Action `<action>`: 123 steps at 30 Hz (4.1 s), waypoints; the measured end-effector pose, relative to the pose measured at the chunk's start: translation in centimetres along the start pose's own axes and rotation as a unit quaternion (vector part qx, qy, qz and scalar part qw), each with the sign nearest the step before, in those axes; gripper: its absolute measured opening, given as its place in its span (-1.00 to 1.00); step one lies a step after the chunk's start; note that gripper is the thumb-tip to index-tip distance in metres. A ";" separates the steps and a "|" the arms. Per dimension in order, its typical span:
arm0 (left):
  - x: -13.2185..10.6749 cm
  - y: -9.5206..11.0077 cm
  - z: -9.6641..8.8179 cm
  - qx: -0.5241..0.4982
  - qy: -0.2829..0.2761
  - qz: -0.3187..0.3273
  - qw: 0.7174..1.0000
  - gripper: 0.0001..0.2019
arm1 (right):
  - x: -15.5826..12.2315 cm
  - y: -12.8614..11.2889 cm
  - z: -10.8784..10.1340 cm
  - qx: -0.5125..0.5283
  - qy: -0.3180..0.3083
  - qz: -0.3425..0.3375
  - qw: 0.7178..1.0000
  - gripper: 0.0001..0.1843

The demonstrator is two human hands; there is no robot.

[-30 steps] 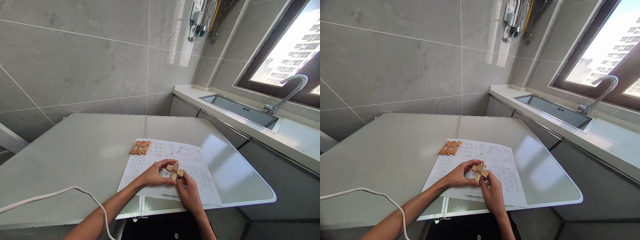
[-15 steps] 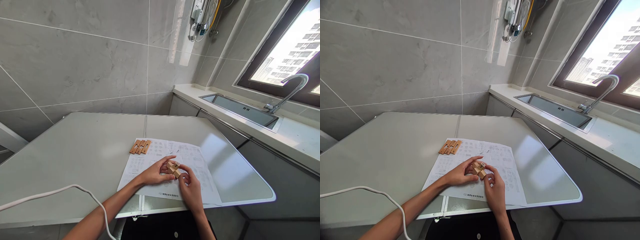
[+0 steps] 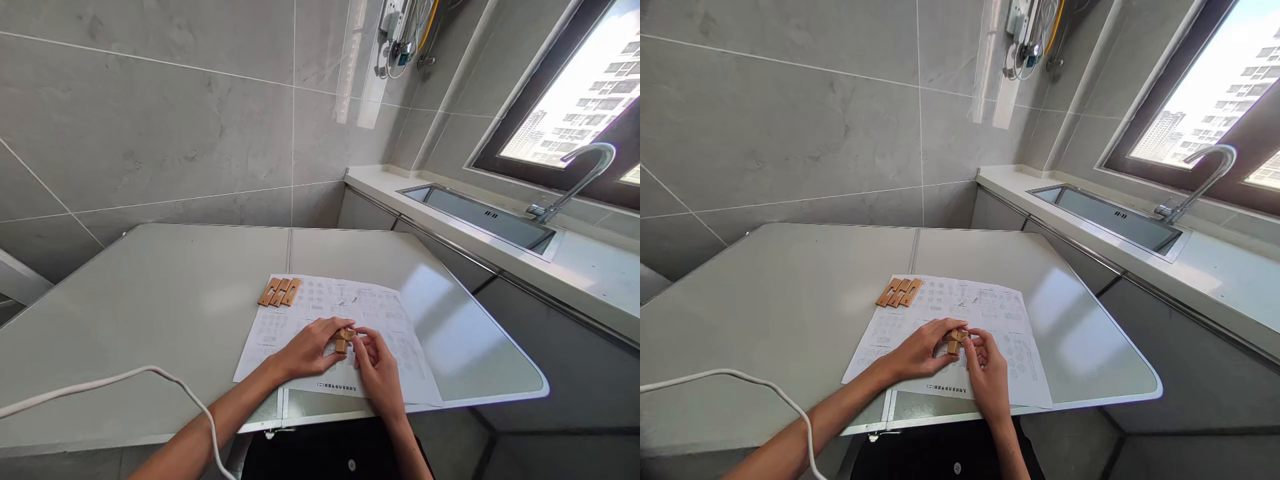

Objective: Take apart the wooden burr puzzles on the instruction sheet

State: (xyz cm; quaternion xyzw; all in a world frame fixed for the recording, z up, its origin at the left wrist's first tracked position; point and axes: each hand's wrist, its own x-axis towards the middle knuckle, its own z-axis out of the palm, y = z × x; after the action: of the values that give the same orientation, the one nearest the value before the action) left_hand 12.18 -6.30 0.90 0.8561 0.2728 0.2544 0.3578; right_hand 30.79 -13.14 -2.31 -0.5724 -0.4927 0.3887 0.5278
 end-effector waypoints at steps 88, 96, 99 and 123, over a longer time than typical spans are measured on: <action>0.2 0.4 -0.1 -0.134 0.082 -0.061 0.986 -0.13 | -0.2 0.0 -0.5 0.003 -0.071 -0.007 0.997 -0.48; 0.5 0.6 -0.2 -0.144 0.097 -0.063 0.983 -0.20 | -0.2 -0.1 -0.5 -0.029 -0.064 -0.026 0.997 -0.48; 0.5 0.4 -0.3 -0.148 0.096 -0.066 0.982 -0.26 | -0.3 -0.1 -0.6 -0.033 -0.068 -0.025 0.997 -0.48; 0.1 -3.1 0.6 0.155 0.182 -0.113 0.964 -0.44 | -0.1 0.7 -0.5 0.019 -0.013 0.011 1.000 -0.53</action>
State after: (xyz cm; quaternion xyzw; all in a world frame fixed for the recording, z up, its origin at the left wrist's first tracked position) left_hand 11.70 -4.66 -1.80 0.8037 0.4643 0.3190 0.1917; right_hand 31.33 -13.31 -2.89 -0.5624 -0.4855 0.4115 0.5278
